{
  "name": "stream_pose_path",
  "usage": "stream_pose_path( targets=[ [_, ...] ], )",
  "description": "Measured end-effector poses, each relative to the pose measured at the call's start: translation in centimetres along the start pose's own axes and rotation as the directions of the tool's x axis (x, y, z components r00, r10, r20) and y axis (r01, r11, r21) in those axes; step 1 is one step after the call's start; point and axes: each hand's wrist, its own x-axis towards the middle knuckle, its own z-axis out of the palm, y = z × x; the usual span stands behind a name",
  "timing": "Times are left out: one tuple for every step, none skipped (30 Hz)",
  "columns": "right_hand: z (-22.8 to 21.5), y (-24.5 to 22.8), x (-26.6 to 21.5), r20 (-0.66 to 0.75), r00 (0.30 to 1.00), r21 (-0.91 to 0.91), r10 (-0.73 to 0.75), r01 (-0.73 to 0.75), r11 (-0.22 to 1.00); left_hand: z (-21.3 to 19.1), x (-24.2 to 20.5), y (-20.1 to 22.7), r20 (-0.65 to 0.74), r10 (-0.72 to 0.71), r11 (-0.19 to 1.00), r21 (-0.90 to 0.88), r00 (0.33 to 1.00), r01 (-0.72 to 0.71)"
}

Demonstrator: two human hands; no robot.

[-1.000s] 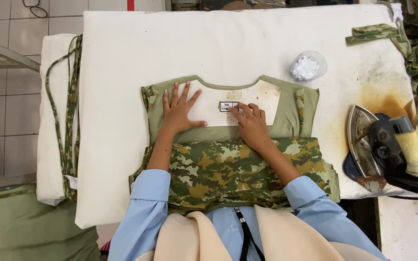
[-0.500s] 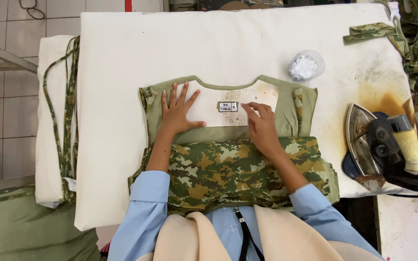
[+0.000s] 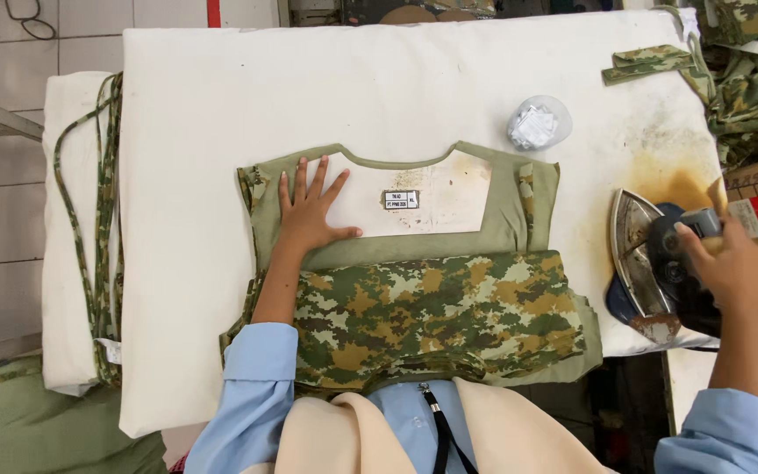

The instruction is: The person irons a camouflage-patterned garment on a white ironing board. They repeatedly place a paper template over the garment's collar area, press it with an iron, and then remove the template to continue ironing the fabric.

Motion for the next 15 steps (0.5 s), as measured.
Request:
stream_pose_path(
  targets=[
    [0.3,0.8,0.6,-0.003,1.0,0.0,0.0,0.0,1.0,-0.1,0.1,0.1,-0.002,0.001,1.0,0.0,1.0,-0.001],
    [0.6,1.6,1.0,0.001,1.0,0.07,-0.001,0.0,0.998,-0.3,0.2,0.1,0.012,-0.007,1.0,-0.006,1.0,0.007],
    [1.1,2.3,1.2,0.01,1.0,0.14,-0.002,0.0,0.99,-0.3,-0.2,0.1,0.031,-0.018,1.0,-0.01,0.999,0.018],
    [1.1,2.3,0.8,0.011,1.0,0.141,-0.002,0.001,0.99,0.3,-0.5,0.1,0.033,-0.019,1.0,-0.01,0.999,0.019],
    [1.3,1.8,1.3,0.031,1.0,0.069,0.0,-0.003,0.998,0.3,-0.2,-0.2,0.02,0.001,1.0,-0.009,1.0,0.0],
    [1.4,1.4,1.9,0.05,0.999,-0.001,0.006,-0.005,1.0,0.2,0.1,-0.3,0.007,0.02,1.0,-0.007,1.0,-0.02],
    [-0.2,-0.6,2.4,0.028,1.0,0.006,-0.001,0.001,1.0,-0.4,0.4,-0.3,-0.016,0.021,1.0,0.0,1.0,-0.021],
    [-1.8,-2.4,2.7,0.025,0.999,-0.025,-0.045,0.046,0.999,-0.8,0.7,-0.1,0.006,-0.003,1.0,0.005,1.0,0.003],
    [-2.6,-3.6,1.2,0.051,0.996,-0.06,-0.071,0.074,0.995,-0.3,-0.1,0.2,0.06,-0.023,1.0,0.009,0.998,0.022],
    [-4.5,-7.2,0.6,0.058,0.996,-0.057,-0.061,0.064,0.996,-0.8,-0.1,0.3,0.07,-0.017,1.0,0.014,0.997,0.016],
    [-6.5,-10.6,-0.1,0.087,0.99,-0.06,-0.108,0.114,0.992,-1.0,-0.1,0.5,0.087,-0.036,0.999,0.014,0.996,0.035],
    [-8.4,-14.0,-0.8,0.116,0.981,-0.061,-0.155,0.163,0.985,-1.2,-0.1,0.7,0.104,-0.056,0.998,0.015,0.993,0.055],
    [-9.2,-17.1,-0.7,0.12,0.981,-0.064,-0.149,0.158,0.985,-0.8,0.0,0.6,0.11,-0.051,0.999,0.013,0.993,0.05],
    [-10.0,-20.2,-0.7,0.239,0.947,-0.053,-0.213,0.231,0.971,-0.4,0.1,0.5,0.068,-0.033,0.999,0.013,0.997,0.032],
    [-10.6,-23.7,-0.5,0.353,0.892,-0.027,-0.283,0.312,0.95,-0.1,-0.1,0.0,0.023,-0.025,1.0,0.017,0.999,0.024]
  ],
)
